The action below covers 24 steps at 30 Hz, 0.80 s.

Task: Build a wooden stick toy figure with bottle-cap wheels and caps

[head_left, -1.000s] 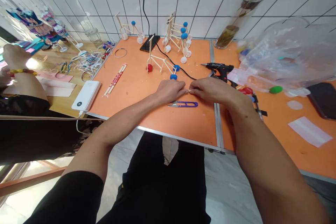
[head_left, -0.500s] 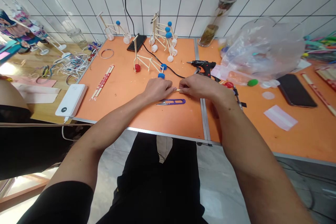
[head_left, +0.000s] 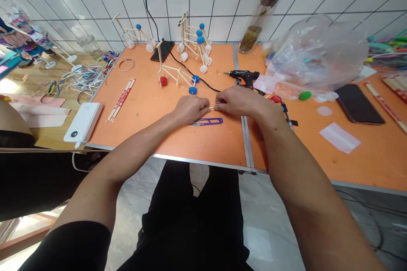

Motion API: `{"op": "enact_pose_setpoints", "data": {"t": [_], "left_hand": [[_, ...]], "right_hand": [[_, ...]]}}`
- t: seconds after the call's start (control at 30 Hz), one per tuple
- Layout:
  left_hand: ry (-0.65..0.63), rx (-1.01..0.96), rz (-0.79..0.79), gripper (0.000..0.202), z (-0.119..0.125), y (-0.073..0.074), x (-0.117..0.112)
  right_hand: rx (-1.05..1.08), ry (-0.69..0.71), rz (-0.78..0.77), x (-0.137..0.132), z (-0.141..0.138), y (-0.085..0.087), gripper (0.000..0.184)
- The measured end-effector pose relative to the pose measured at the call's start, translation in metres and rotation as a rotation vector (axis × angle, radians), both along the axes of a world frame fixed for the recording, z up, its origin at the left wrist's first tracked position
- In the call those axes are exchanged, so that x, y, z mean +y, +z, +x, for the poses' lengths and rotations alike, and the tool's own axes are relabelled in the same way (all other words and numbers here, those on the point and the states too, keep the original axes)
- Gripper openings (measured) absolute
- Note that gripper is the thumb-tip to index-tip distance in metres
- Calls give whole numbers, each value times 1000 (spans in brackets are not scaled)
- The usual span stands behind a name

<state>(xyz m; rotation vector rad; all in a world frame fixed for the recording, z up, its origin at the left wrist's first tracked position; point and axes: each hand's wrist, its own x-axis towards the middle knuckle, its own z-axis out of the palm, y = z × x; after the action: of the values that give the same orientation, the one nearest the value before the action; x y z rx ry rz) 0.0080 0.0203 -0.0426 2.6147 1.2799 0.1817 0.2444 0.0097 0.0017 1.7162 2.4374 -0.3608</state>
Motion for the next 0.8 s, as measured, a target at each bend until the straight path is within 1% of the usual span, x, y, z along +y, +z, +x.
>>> {"op": "enact_pose_setpoints", "data": {"t": [0.13,0.33,0.53,0.7,0.8], "left_hand": [[17,-6,-17,24,1,0,0],[14,33,-20,24,2,4,-3],[15,36,-26,25,3,5,-3],[20,21,-34,24,4,4,-4],[20,8,-45,24,5,4,-4]], "right_hand": [[-9,-6,15,-2,-4,3,30],[-33,-54,64,-7,-9,8,36],[-13,-46,104,-5,-8,3,31],[-3,-76,108,-5,-10,4,29],[16,-61,136,-4,-10,2,26]]}}
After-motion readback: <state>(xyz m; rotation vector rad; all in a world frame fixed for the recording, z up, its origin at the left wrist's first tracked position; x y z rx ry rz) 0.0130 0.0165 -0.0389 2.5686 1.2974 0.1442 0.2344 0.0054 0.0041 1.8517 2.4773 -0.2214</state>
